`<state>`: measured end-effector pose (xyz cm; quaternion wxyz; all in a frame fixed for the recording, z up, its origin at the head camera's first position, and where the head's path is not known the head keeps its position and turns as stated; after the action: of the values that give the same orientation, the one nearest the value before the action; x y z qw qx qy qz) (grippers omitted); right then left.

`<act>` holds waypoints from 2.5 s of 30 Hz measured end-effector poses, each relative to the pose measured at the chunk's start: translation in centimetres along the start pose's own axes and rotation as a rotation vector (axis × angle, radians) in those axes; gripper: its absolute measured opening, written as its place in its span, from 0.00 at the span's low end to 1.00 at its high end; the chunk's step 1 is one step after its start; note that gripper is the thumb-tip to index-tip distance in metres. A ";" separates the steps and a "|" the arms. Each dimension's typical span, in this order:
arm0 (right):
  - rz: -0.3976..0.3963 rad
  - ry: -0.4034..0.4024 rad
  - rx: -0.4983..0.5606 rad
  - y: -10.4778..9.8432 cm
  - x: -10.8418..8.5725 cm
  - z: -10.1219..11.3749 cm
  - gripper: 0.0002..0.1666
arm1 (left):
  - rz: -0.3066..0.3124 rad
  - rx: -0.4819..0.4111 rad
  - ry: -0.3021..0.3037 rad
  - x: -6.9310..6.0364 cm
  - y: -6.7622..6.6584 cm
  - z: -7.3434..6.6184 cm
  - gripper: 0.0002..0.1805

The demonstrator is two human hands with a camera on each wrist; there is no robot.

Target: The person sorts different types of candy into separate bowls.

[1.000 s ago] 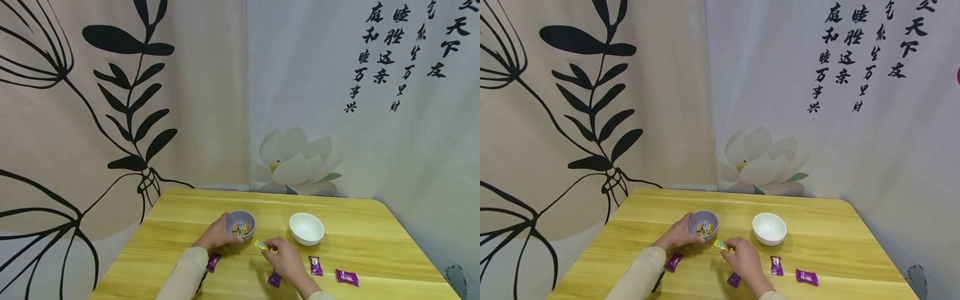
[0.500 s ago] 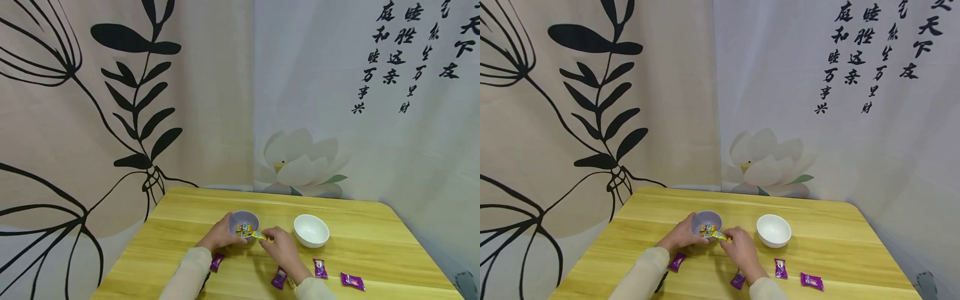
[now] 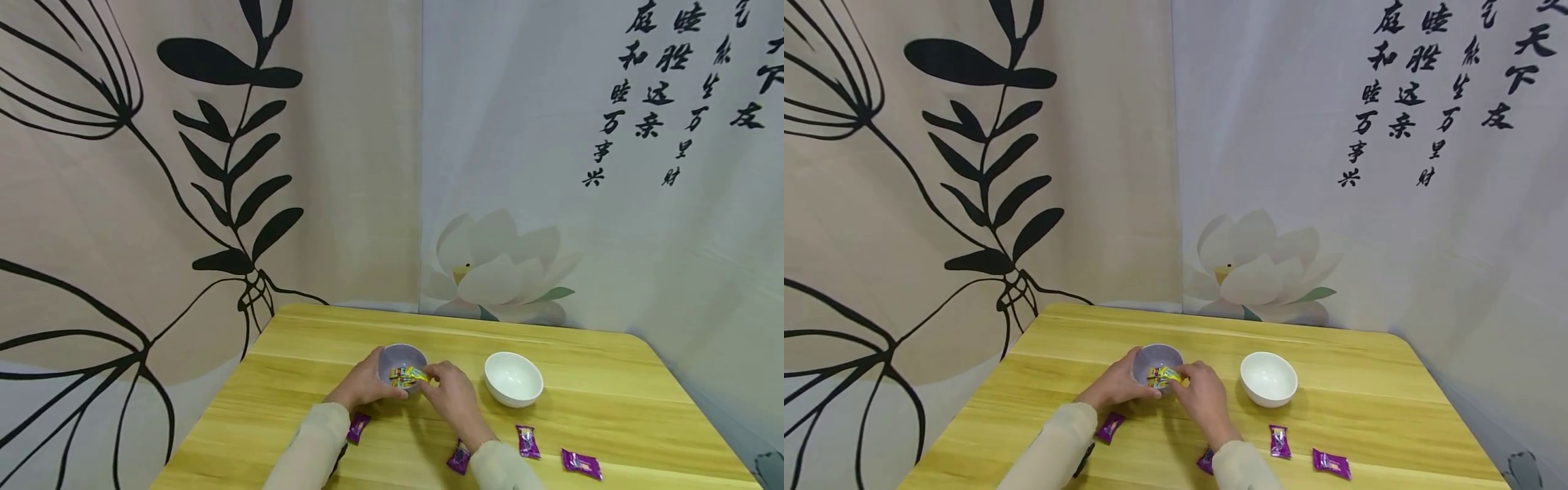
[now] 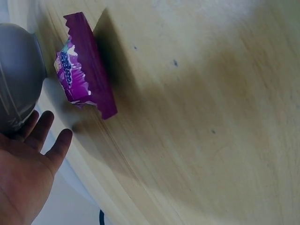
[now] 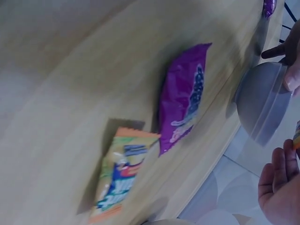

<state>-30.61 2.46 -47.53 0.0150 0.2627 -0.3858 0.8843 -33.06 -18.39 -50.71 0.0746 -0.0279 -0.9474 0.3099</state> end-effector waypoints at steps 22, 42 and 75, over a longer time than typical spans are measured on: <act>-0.029 0.023 0.033 1.1 2.7 0.2 0.17 | 0.001 0.052 -0.039 -0.1 0.2 -0.1 0.63; 0.055 0.107 0.097 -3.7 -0.4 -2.5 0.17 | -0.007 0.019 -0.039 0.0 0.1 0.1 0.61; 0.274 -0.296 -0.036 -8.5 -7.6 -9.6 0.16 | -0.020 0.034 -0.088 -0.2 0.0 -0.1 0.67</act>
<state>-26.41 16.41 -50.82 -0.1574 0.3347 -0.4318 0.8226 -32.83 -18.33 -50.65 0.0361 -0.0035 -0.9446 0.3261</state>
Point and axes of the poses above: each hand's wrist, its own x-axis towards the middle knuckle, its own y-axis out of the palm, z = x × y, the point moved 2 cm from there along x, towards the middle knuckle, and after that the axes turned 8 degrees about -z, right-handed, at the moved point
